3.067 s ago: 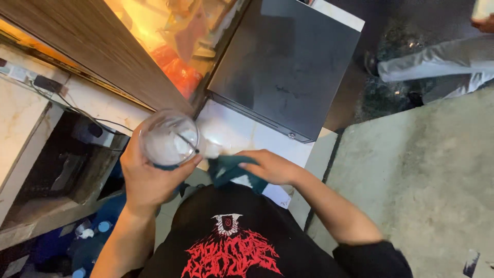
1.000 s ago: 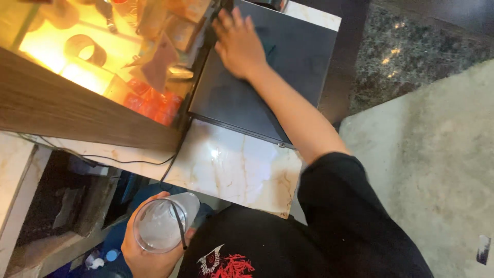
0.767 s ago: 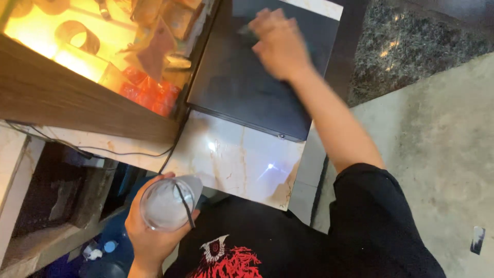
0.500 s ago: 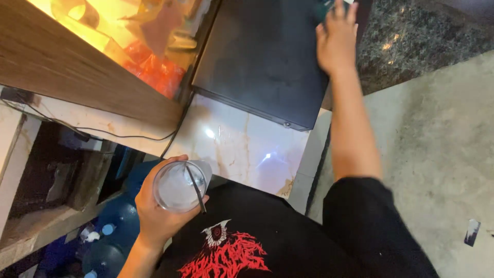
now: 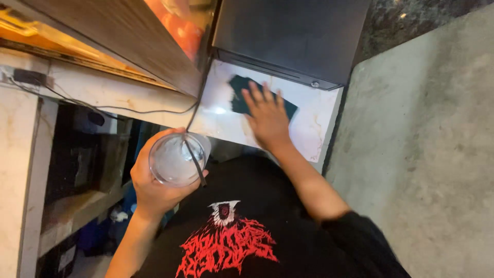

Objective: The recorder cleans a glass with a cloth, wipes down a counter surface, and organizes straws and other items at a service counter.

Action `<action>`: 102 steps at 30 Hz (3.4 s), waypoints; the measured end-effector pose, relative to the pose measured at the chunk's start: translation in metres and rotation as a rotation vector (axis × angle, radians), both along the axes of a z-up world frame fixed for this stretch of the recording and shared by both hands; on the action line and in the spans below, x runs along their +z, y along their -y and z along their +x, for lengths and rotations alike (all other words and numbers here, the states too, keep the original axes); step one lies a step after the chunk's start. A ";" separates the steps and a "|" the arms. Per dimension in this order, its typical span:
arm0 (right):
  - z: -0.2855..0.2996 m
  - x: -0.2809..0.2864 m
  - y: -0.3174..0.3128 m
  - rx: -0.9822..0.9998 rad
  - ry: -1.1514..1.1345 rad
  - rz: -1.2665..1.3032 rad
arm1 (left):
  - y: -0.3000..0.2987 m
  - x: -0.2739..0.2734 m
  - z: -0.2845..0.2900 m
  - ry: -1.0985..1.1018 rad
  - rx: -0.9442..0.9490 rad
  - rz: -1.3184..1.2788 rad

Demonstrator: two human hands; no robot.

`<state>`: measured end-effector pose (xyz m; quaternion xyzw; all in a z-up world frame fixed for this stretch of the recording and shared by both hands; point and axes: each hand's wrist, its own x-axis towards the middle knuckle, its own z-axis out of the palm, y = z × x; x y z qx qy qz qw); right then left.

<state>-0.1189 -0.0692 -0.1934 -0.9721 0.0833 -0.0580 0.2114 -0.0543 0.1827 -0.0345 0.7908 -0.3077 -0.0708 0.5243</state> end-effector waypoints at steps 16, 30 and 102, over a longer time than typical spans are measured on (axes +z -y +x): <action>0.024 -0.010 -0.093 -0.185 -0.045 -0.068 | -0.084 -0.001 0.044 -0.008 -0.230 -0.060; -0.038 -0.020 -0.199 -0.208 0.030 2.434 | -0.096 -0.023 0.037 -0.115 -0.441 -0.109; -0.126 -0.003 -0.012 -0.866 0.423 -0.004 | -0.152 0.006 0.028 -0.049 -0.315 0.066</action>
